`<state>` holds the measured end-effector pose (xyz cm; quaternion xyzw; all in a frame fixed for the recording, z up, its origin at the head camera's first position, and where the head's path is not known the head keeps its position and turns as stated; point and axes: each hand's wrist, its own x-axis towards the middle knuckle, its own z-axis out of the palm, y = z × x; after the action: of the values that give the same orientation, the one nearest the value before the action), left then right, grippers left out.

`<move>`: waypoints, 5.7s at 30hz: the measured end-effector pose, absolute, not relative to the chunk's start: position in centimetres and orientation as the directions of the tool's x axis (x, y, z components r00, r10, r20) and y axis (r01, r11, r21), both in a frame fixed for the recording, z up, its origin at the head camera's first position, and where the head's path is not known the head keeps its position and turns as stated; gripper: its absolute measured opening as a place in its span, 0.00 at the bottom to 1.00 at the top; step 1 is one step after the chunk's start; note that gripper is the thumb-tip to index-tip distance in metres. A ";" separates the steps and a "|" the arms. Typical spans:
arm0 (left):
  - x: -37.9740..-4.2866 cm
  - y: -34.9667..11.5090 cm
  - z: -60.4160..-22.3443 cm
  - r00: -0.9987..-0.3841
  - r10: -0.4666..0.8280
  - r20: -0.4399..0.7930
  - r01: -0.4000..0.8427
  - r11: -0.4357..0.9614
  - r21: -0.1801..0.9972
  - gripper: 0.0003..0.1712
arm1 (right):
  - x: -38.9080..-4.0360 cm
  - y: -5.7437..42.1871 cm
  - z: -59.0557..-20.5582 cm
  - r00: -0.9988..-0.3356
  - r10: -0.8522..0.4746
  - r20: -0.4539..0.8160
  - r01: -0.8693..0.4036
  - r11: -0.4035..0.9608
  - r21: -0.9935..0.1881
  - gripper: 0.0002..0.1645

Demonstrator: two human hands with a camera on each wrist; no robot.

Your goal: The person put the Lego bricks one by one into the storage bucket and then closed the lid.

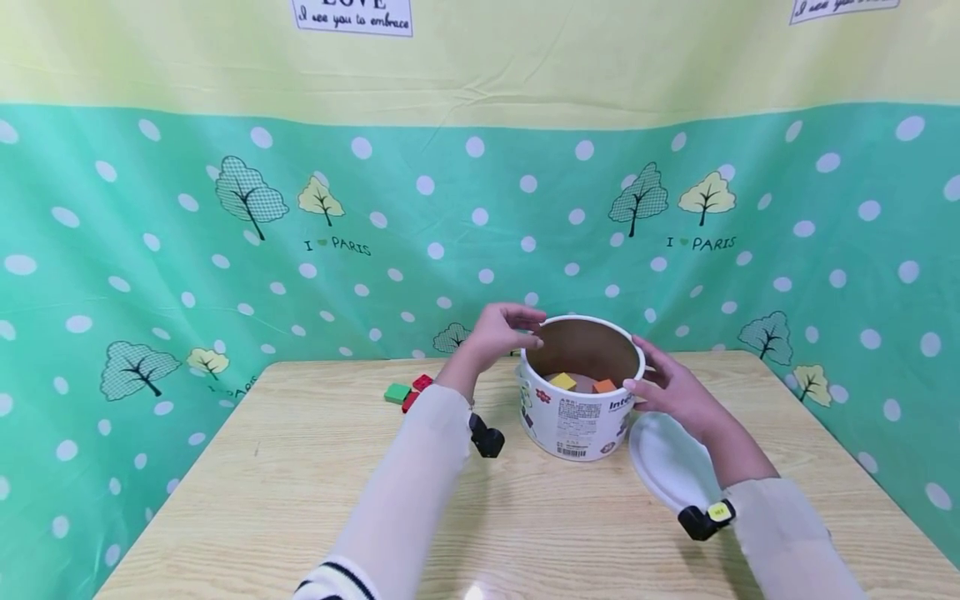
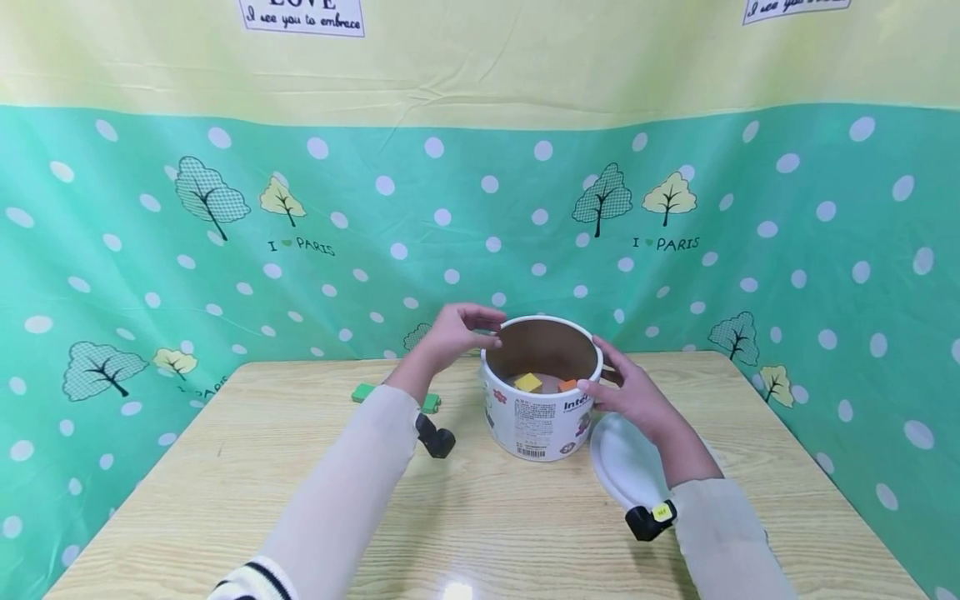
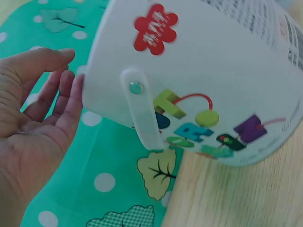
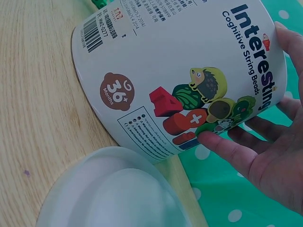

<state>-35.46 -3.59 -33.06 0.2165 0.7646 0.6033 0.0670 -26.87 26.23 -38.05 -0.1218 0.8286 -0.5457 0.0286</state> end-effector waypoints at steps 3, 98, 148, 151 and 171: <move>-35.1 -4.3 -33.3 -0.908 0.382 0.173 0.258 0.183 0.949 0.24 | -26.9 26.2 -38.1 -0.968 -0.235 0.085 -0.170 0.370 -0.913 0.55; -30.8 -20.8 -45.9 -0.987 -0.127 0.102 0.026 0.497 0.867 0.25 | -26.7 26.1 -38.0 -0.967 -0.239 0.088 -0.177 0.380 -0.908 0.54; -29.2 -17.7 -41.4 -0.992 0.056 0.115 0.125 0.231 0.965 0.26 | -26.6 26.1 -38.1 -0.966 -0.237 0.100 -0.186 0.375 -0.908 0.52; -28.9 -17.3 -40.9 -0.990 0.079 0.118 0.133 0.217 0.967 0.26 | -26.6 26.0 -38.2 -0.967 -0.237 0.099 -0.184 0.370 -0.910 0.52; -27.5 -13.9 -38.8 -0.939 0.215 0.268 0.295 0.101 0.950 0.23 | -26.6 26.0 -38.1 -0.969 -0.232 0.091 -0.173 0.363 -0.916 0.53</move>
<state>-27.47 -13.85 -38.78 0.1717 0.7414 0.6480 -0.0307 -26.56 26.02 -38.15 -0.1225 0.8251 -0.5508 0.0267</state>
